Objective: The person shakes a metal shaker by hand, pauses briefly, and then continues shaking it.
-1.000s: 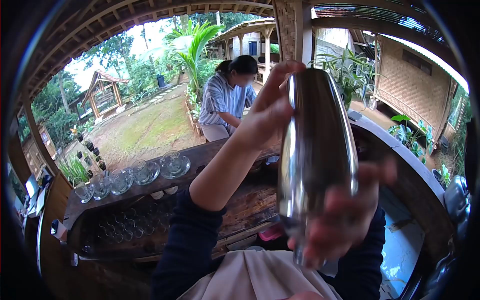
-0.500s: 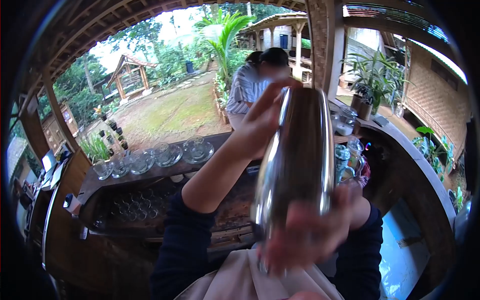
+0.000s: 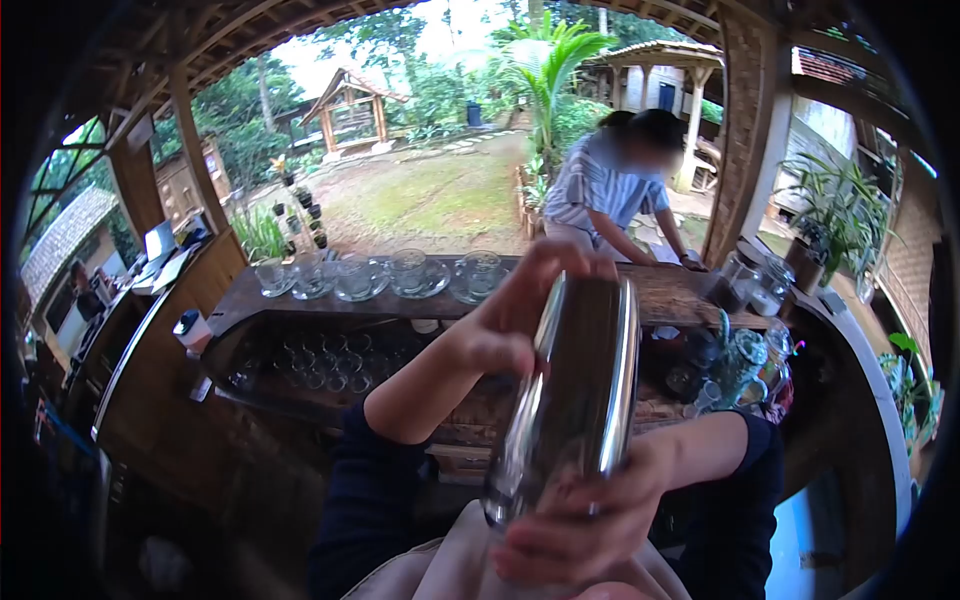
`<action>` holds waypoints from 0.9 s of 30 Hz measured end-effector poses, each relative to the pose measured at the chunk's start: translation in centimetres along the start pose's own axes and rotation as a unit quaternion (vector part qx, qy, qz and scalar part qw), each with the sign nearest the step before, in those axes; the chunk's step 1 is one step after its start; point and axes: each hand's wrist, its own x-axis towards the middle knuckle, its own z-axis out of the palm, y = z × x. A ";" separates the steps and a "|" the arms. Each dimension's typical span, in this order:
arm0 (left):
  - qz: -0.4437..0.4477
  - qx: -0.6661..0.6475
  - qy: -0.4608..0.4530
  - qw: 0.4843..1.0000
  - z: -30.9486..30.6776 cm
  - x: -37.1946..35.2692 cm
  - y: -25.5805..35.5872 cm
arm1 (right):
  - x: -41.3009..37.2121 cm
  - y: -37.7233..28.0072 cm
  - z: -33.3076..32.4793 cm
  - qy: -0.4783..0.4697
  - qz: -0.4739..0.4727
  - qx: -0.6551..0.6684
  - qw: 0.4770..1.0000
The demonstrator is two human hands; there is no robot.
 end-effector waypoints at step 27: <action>-0.208 -0.091 0.577 0.785 -5.2 -14.3 14.1 | 0.4 4.2 16.8 -0.045 0.362 0.285 0.886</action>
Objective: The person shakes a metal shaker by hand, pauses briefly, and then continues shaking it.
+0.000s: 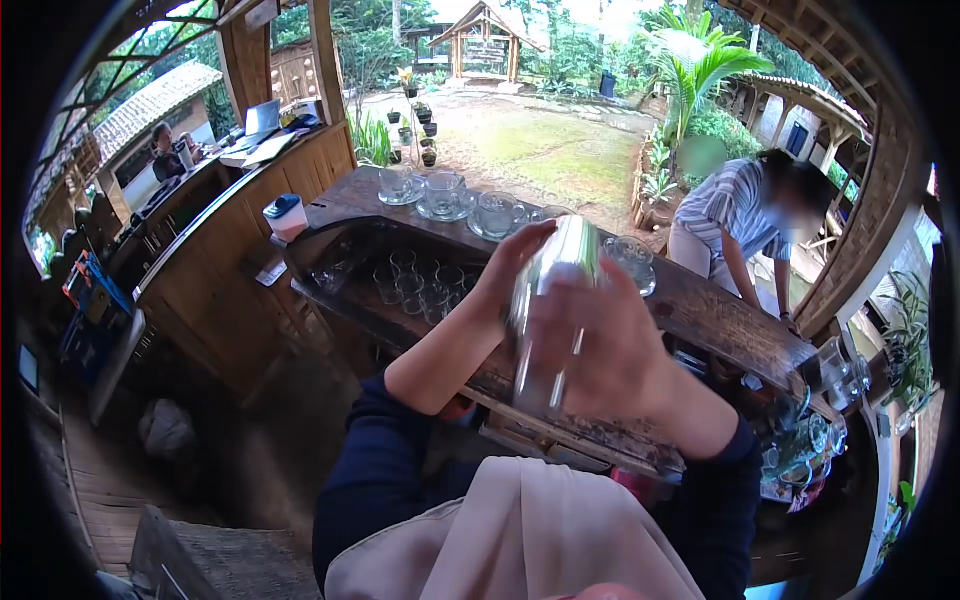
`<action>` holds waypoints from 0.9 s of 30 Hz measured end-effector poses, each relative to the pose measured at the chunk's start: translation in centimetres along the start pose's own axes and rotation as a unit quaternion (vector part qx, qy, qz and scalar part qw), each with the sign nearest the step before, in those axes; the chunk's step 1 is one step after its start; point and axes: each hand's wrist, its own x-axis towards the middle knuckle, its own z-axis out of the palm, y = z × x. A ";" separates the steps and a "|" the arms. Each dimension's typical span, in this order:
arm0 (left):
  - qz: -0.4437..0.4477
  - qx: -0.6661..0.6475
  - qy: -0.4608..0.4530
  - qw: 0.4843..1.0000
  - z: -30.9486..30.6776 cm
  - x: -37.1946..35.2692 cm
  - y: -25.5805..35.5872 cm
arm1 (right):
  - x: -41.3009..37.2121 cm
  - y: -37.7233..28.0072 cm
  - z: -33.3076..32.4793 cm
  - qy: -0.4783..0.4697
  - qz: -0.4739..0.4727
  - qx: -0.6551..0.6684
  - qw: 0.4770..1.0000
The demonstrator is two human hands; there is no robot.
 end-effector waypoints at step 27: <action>0.023 -0.122 0.012 0.992 -7.3 2.4 3.4 | 3.3 6.9 11.1 0.227 0.156 0.061 0.959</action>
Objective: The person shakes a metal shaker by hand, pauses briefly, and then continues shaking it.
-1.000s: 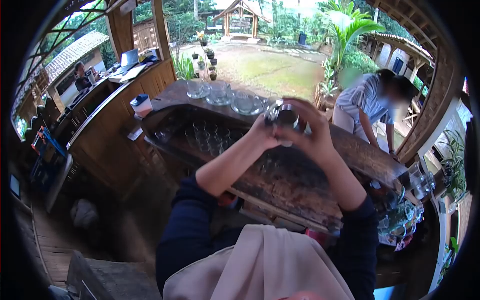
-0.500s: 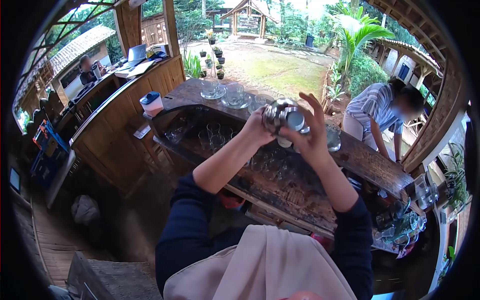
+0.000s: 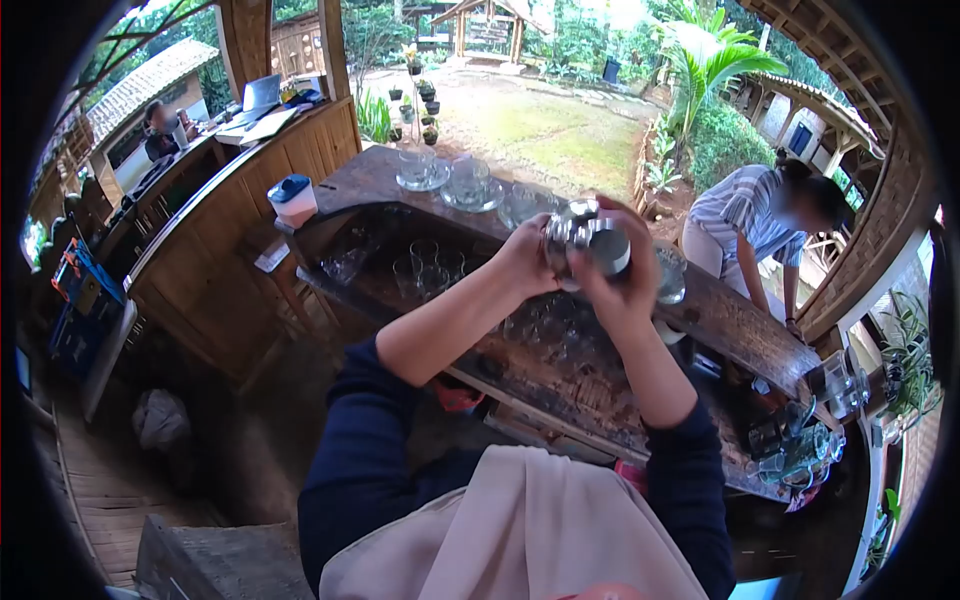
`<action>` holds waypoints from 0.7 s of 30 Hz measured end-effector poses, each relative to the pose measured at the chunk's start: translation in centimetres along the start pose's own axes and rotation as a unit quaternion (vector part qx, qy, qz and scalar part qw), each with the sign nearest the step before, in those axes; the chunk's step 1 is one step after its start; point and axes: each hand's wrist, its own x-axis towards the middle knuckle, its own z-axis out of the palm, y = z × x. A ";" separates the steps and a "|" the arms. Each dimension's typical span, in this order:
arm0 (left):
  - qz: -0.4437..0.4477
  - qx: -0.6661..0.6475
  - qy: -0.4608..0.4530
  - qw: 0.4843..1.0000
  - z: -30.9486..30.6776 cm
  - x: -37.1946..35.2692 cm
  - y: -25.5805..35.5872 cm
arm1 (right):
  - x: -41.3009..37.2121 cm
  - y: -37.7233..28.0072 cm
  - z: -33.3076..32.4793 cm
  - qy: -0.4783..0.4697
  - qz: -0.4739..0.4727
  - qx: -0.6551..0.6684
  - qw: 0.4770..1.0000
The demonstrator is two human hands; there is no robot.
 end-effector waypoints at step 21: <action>0.289 0.237 -0.469 0.801 6.1 -4.0 1.3 | 0.7 -8.4 -2.0 -0.083 -0.644 -0.021 0.760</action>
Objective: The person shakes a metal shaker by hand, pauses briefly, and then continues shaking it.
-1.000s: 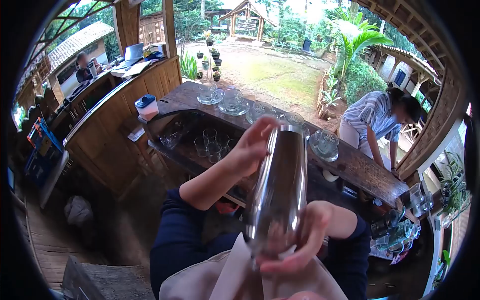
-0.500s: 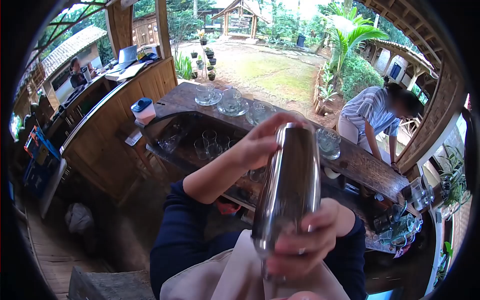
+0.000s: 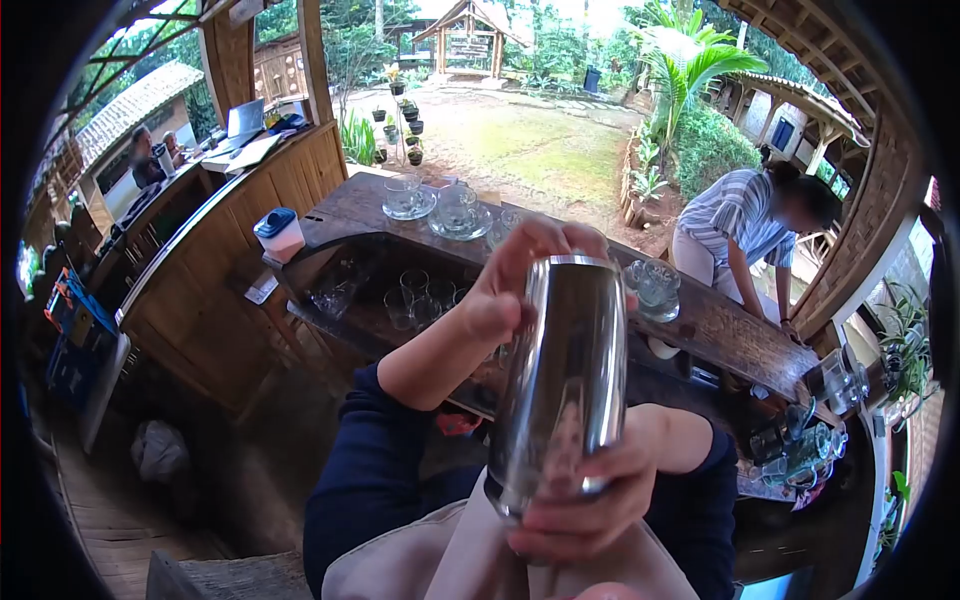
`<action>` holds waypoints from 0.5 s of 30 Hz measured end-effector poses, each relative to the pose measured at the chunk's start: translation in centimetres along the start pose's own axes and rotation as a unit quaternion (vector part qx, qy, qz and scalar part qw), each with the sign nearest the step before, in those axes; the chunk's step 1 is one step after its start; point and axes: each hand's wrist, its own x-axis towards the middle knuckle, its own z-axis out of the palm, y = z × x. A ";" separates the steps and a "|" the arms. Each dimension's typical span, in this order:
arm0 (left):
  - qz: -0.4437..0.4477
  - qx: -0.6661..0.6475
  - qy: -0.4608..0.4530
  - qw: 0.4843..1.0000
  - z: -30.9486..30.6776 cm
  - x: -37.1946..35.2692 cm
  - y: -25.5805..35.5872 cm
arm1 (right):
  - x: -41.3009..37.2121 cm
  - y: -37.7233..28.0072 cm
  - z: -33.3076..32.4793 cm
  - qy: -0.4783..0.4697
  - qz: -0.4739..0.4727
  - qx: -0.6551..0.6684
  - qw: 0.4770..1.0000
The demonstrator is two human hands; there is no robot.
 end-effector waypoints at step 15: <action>0.070 -0.191 0.009 0.979 3.1 2.7 -1.0 | -0.9 0.6 0.6 0.036 0.013 -0.055 0.998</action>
